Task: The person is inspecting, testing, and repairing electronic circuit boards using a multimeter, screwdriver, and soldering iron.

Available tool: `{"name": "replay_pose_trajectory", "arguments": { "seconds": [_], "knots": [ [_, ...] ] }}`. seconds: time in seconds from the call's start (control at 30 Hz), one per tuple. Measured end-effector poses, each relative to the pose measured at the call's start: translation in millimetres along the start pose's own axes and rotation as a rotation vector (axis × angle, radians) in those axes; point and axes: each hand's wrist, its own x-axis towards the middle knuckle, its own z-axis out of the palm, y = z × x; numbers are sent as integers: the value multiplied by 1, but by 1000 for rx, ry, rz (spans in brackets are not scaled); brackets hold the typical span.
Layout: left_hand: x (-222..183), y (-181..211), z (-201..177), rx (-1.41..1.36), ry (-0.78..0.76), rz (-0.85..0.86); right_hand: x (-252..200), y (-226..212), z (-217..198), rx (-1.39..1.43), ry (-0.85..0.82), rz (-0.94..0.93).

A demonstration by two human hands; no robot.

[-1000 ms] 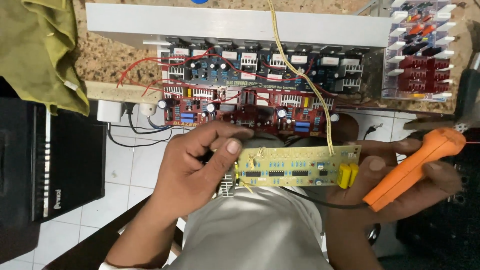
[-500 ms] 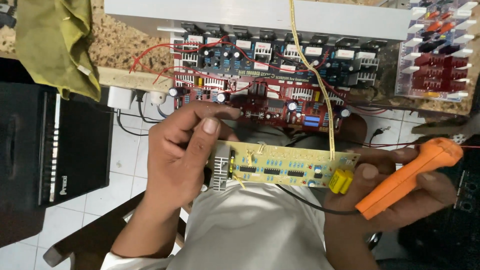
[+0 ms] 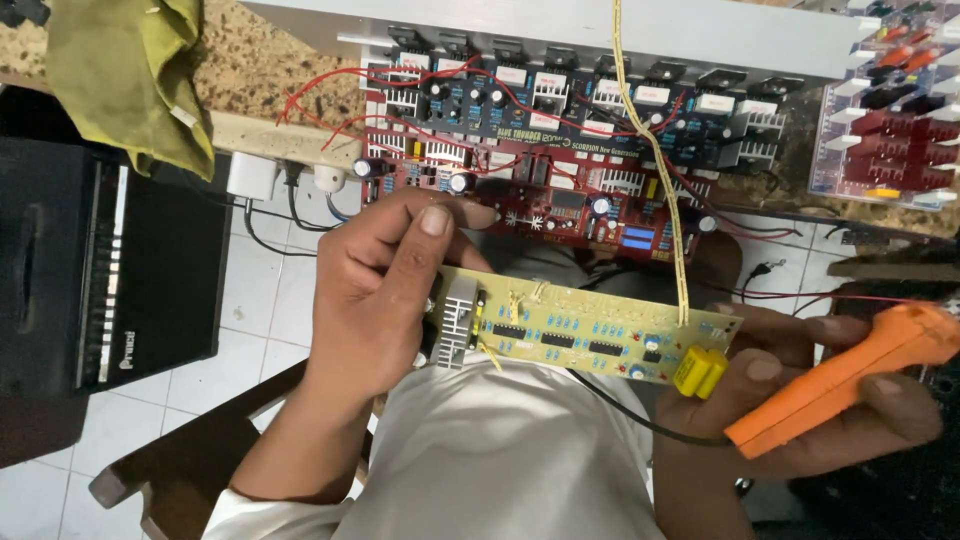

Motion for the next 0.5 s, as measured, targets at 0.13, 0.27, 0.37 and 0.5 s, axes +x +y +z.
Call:
{"name": "replay_pose_trajectory", "arguments": {
  "seconds": [0.13, 0.27, 0.37, 0.5],
  "knots": [
    [0, 0, -1, 36, 9, 29, -19, 9, -38, 202, 115, 231],
    [1, 2, -2, 33, 31, -11, -17, 23, -61, 742, -155, 380],
    [0, 2, -1, 10, 44, -9, -13, 9, -34, 420, -265, 130],
    [-1, 0, -1, -19, 35, 22, -13, 28, -87, 1220, -283, 646]
  ]
}}
